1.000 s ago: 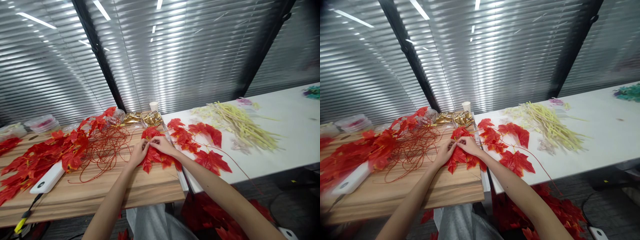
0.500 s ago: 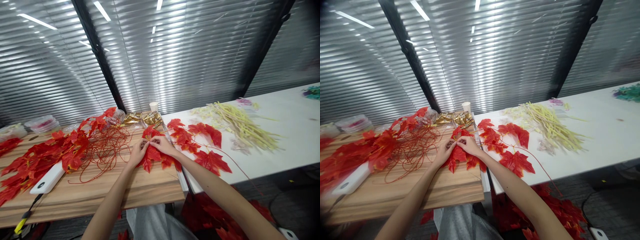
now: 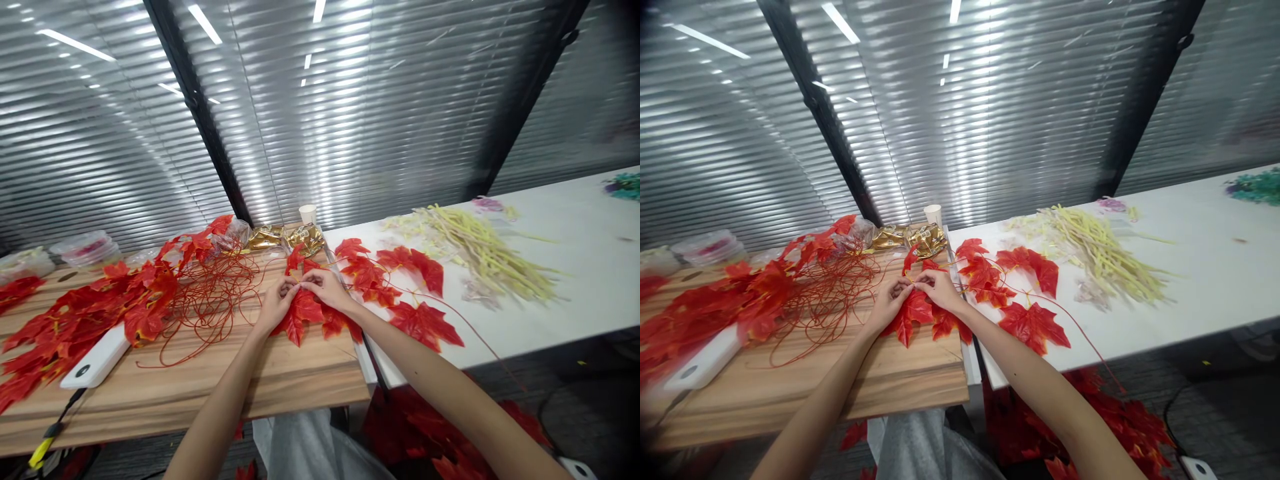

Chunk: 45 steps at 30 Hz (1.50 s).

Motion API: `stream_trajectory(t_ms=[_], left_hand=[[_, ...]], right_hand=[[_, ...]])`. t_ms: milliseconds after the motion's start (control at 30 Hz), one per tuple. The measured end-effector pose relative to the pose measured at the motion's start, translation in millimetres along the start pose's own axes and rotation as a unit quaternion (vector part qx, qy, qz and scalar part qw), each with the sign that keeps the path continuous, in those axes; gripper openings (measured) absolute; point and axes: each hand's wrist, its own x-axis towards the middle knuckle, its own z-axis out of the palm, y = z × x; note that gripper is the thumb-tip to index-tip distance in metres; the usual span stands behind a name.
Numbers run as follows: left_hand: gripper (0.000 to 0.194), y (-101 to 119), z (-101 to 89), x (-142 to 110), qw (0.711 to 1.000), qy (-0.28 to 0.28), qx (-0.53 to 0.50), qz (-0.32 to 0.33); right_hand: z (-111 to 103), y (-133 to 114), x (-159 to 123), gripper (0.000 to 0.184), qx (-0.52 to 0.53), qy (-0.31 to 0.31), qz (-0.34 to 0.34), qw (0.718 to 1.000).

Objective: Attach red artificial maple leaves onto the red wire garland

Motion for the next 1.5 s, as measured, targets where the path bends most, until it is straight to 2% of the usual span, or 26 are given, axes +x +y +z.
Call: stream_trajectory(t_ms=[167,367,533,933,1100,1333,1500], left_hand=[[0.015,-1.9,-0.6,-0.3,1.000,-0.015,-0.013,-0.004],[0.018,-1.4,-1.0,-1.3,1.000,-0.025,0.002,0.000],[0.021,-1.2,-0.2,-2.9,0.999,-0.034,0.029,0.005],[0.023,-2.7,1.7,-2.0,0.999,-0.009,-0.021,-0.049],[0.021,-4.0,1.6,-0.9,0.999,0.017,-0.013,-0.028],[0.020,0.7,0.9,-2.5,0.999,0.031,0.040,-0.009],[0.023,3.4,0.6,-4.2,0.997,0.049,0.060,0.002]], right_hand=[[-0.7,-3.4,0.4,0.010,0.041,0.011,0.007,0.999],[-1.6,-11.2,-0.3,0.008,0.030,0.017,0.017,0.999],[-0.3,-6.4,0.2,0.009,0.059,0.019,0.018,0.998],[-0.7,-6.3,3.3,0.018,0.093,0.026,0.046,0.994],[-0.6,-2.6,3.7,0.022,0.110,0.018,0.059,0.992],[-1.4,-5.3,1.8,0.033,0.036,-0.015,0.042,0.998],[-0.7,-5.4,1.9,0.033,0.069,-0.028,0.055,0.996]])
